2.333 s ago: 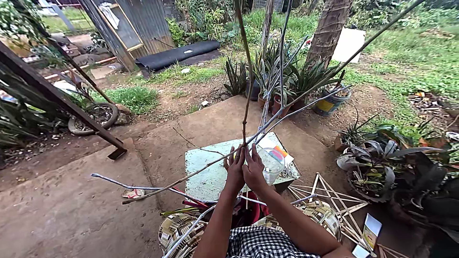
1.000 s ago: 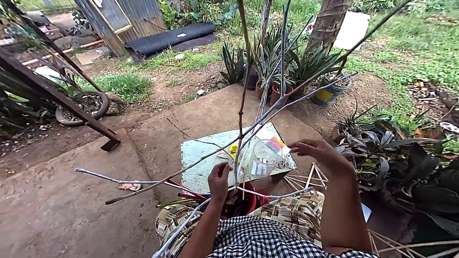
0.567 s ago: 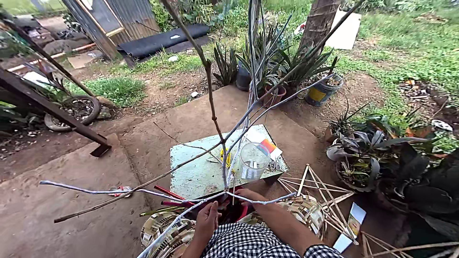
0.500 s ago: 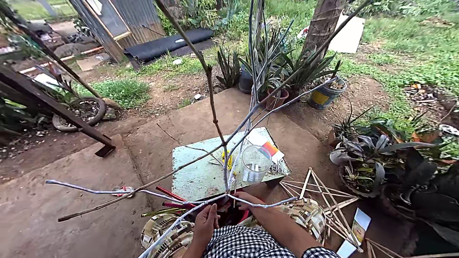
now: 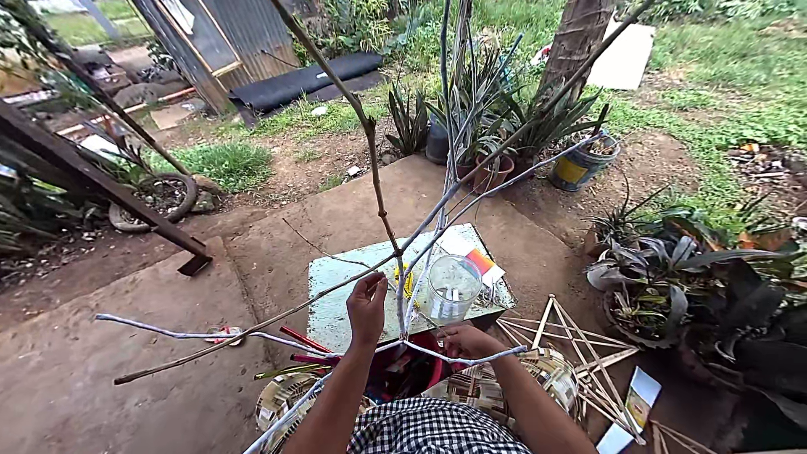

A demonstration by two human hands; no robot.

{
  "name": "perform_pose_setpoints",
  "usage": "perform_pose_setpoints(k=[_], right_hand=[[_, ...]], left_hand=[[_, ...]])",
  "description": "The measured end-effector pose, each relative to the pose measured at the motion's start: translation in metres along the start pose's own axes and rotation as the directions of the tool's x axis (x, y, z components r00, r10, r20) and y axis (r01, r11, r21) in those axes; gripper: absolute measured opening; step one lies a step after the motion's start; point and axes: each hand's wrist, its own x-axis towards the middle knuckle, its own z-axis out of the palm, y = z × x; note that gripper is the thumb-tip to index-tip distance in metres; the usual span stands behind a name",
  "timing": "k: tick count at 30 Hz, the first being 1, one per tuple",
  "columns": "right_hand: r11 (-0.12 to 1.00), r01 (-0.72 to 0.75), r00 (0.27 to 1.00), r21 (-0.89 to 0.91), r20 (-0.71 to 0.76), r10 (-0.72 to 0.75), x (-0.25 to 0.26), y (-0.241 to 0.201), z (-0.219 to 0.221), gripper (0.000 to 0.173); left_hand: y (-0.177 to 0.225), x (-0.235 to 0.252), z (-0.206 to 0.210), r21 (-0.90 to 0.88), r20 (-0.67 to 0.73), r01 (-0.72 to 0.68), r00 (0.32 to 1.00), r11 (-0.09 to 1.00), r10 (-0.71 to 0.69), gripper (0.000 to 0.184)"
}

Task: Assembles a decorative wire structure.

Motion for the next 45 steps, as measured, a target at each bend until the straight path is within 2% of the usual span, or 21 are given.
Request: perform_pose_setpoints(k=[3,7,9,11,14,18,21,23,25,27,29,30,33,35,38,42,45], right_hand=[[0.995,0.097,0.995,0.0,-0.03,-0.097,-0.057,-0.013,-0.028,0.035],[0.979,0.196,0.944,-0.052,-0.262,-0.203,-0.114,-0.032,-0.049,0.037],[0.952,0.26,0.857,-0.159,-0.416,-0.304,-0.138,-0.043,-0.05,0.037],[0.896,0.309,0.733,-0.318,-0.522,-0.437,-0.16,-0.058,-0.04,0.036],[0.739,0.356,0.582,-0.572,-0.483,-0.654,-0.182,-0.081,-0.004,0.039],[0.578,0.409,0.534,-0.706,-0.329,-0.779,-0.173,-0.1,0.038,0.043],[0.514,0.327,0.486,-0.793,-0.326,-0.811,-0.167,-0.11,0.048,0.045],[0.496,0.256,0.49,-0.83,-0.331,-0.807,-0.176,-0.12,0.051,0.047],[0.486,0.219,0.533,-0.846,-0.313,-0.786,-0.187,-0.128,0.056,0.049],[0.493,0.224,0.61,-0.841,-0.273,-0.743,-0.188,-0.134,0.063,0.052],[0.545,0.212,0.709,-0.811,-0.256,-0.657,-0.175,-0.138,0.071,0.056],[0.575,0.209,0.731,-0.791,-0.264,-0.629,-0.165,-0.138,0.074,0.057],[0.601,0.269,0.639,-0.753,-0.327,-0.696,-0.13,-0.125,0.08,0.054],[0.611,0.296,0.607,-0.734,-0.349,-0.714,-0.116,-0.12,0.083,0.054],[0.59,0.33,0.52,-0.737,-0.379,-0.765,-0.101,-0.115,0.086,0.053],[0.579,0.348,0.484,-0.738,-0.387,-0.785,-0.088,-0.113,0.089,0.055],[0.567,0.351,0.459,-0.745,-0.39,-0.798,-0.08,-0.113,0.092,0.054]], left_hand=[[-0.004,0.015,0.021,-0.119,-0.011,-0.033,0.999,0.992,0.032,0.027],[-0.008,0.022,0.039,-0.211,-0.065,-0.08,0.996,0.974,0.067,0.024],[-0.009,0.022,0.042,-0.222,-0.079,-0.091,0.994,0.971,0.075,0.024],[-0.009,0.022,0.042,-0.226,-0.092,-0.098,0.993,0.969,0.079,0.023],[-0.009,0.023,0.041,-0.23,-0.104,-0.101,0.991,0.968,0.079,0.021],[-0.012,0.025,0.041,-0.226,-0.112,-0.126,0.988,0.966,0.103,0.016],[-0.013,0.028,0.038,-0.226,-0.087,-0.095,0.993,0.97,0.077,0.015],[-0.014,0.03,0.034,-0.245,-0.041,-0.064,0.998,0.967,0.056,0.016],[-0.015,0.033,0.031,-0.269,-0.007,-0.026,1.0,0.963,0.025,0.016],[-0.015,0.035,0.028,-0.295,0.027,-0.002,1.0,0.955,0.011,0.015],[-0.016,0.036,0.027,-0.308,0.05,0.017,0.999,0.951,-0.002,0.015],[-0.016,0.037,0.027,-0.312,0.068,0.03,0.998,0.95,-0.009,0.015],[-0.018,0.042,0.023,-0.302,0.128,0.06,0.992,0.951,-0.022,0.017],[-0.019,0.046,0.02,-0.306,0.164,0.067,0.986,0.95,-0.017,0.017],[-0.02,0.049,0.017,-0.334,0.192,0.073,0.981,0.94,-0.008,0.016],[-0.02,0.051,0.019,-0.393,0.208,0.098,0.978,0.914,-0.015,0.015],[-0.022,0.053,0.019,-0.453,0.252,0.155,0.967,0.878,-0.041,0.022]])
